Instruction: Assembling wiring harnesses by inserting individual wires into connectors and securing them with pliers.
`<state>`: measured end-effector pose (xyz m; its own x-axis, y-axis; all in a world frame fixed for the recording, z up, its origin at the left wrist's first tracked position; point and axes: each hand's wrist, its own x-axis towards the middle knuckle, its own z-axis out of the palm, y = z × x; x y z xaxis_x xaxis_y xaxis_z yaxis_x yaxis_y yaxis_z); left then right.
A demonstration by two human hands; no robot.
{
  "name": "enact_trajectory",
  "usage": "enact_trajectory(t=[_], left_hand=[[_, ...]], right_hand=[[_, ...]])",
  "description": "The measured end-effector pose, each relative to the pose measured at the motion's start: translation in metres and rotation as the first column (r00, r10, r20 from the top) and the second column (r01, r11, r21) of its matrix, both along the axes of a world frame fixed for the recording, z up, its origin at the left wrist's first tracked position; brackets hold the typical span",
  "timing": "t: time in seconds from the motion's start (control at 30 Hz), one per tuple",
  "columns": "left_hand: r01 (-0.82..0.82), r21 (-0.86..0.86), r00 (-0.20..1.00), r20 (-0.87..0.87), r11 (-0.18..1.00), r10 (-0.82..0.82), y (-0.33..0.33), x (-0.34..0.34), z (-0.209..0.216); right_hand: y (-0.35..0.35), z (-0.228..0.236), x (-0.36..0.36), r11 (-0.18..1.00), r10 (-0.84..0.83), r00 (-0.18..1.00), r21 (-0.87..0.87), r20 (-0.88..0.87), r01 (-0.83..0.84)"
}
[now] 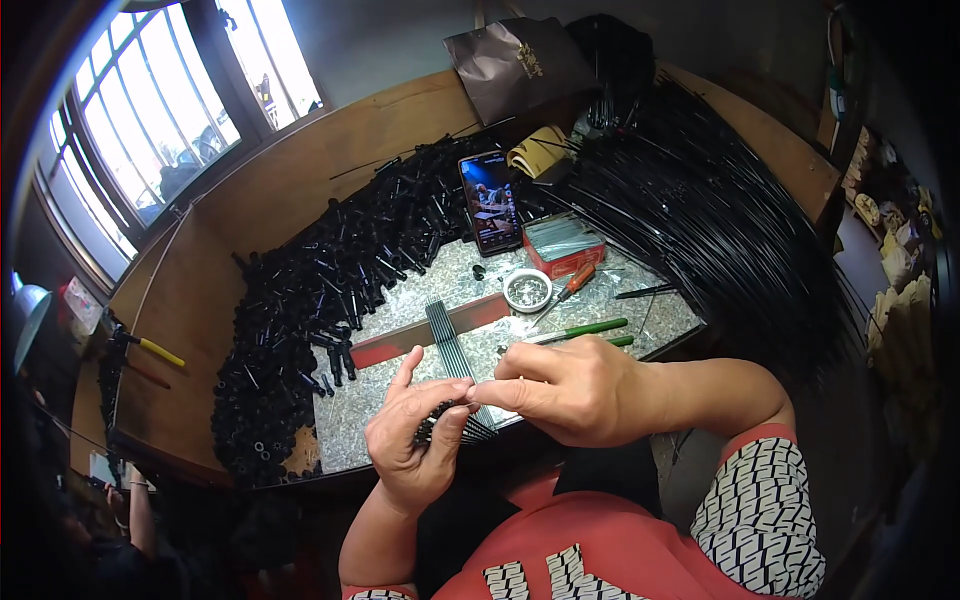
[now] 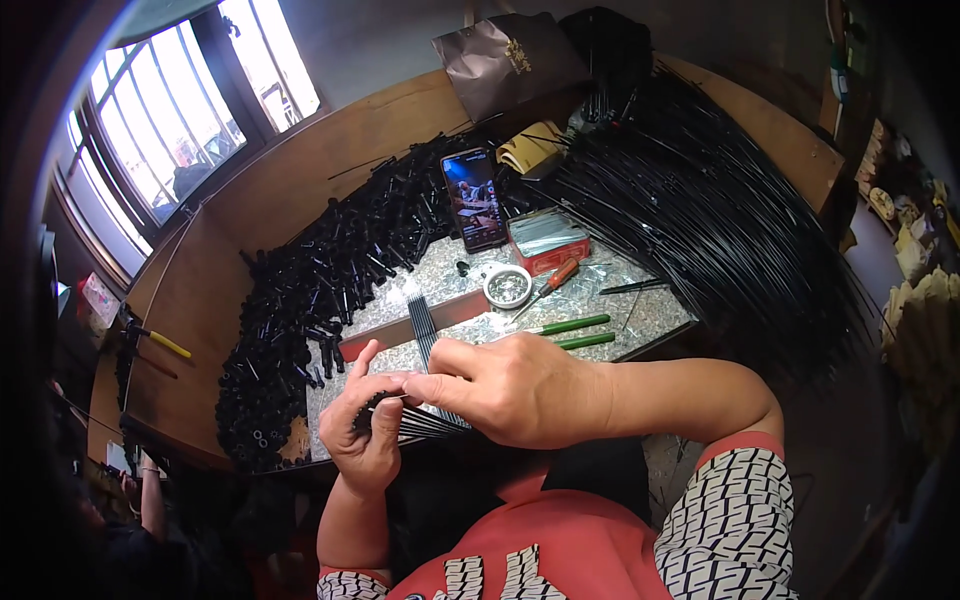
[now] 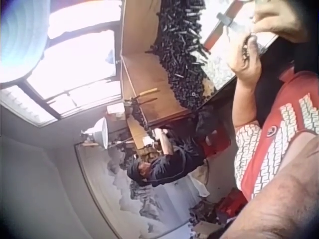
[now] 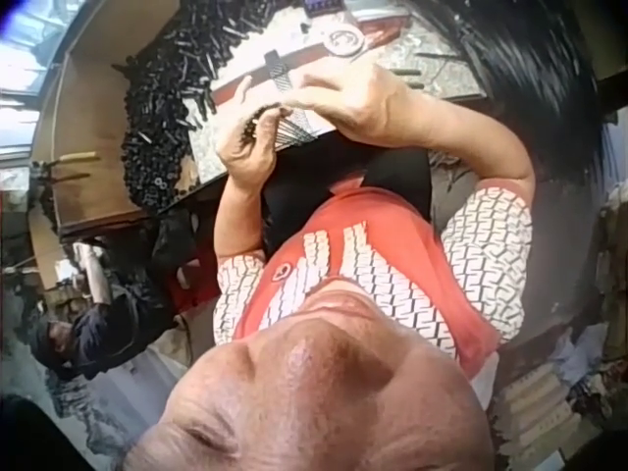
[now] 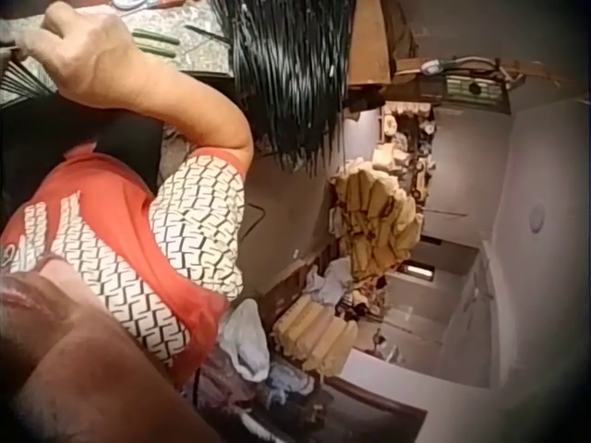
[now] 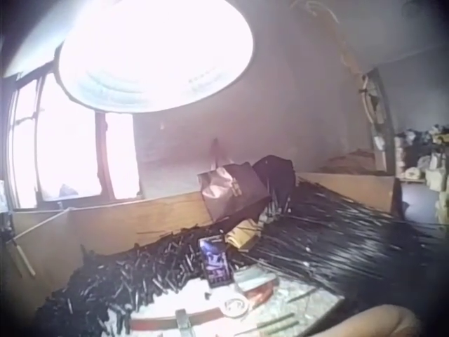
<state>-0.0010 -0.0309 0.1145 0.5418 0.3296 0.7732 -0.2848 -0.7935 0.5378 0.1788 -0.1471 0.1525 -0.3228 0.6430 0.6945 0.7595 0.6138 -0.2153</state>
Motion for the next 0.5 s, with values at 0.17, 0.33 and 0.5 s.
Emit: enact_trajectory(t=[0.17,0.33,0.5], left_hand=[[-0.032,-0.003,0.999,-0.012,0.999,0.032,-0.002,-0.006,0.003],[-0.043,0.029,0.998,-0.033,0.999,0.044,0.002,-0.001,0.002],[-0.008,0.033,1.000,-0.020,0.999,0.009,0.008,0.002,0.003]], right_hand=[[0.001,0.001,-0.003,0.978,-0.130,0.981,0.178,0.142,0.104],[0.000,-0.002,0.001,0.970,-0.188,0.967,0.190,0.171,0.154],[0.003,0.002,0.003,0.973,-0.190,0.957,0.174,0.218,0.154]])
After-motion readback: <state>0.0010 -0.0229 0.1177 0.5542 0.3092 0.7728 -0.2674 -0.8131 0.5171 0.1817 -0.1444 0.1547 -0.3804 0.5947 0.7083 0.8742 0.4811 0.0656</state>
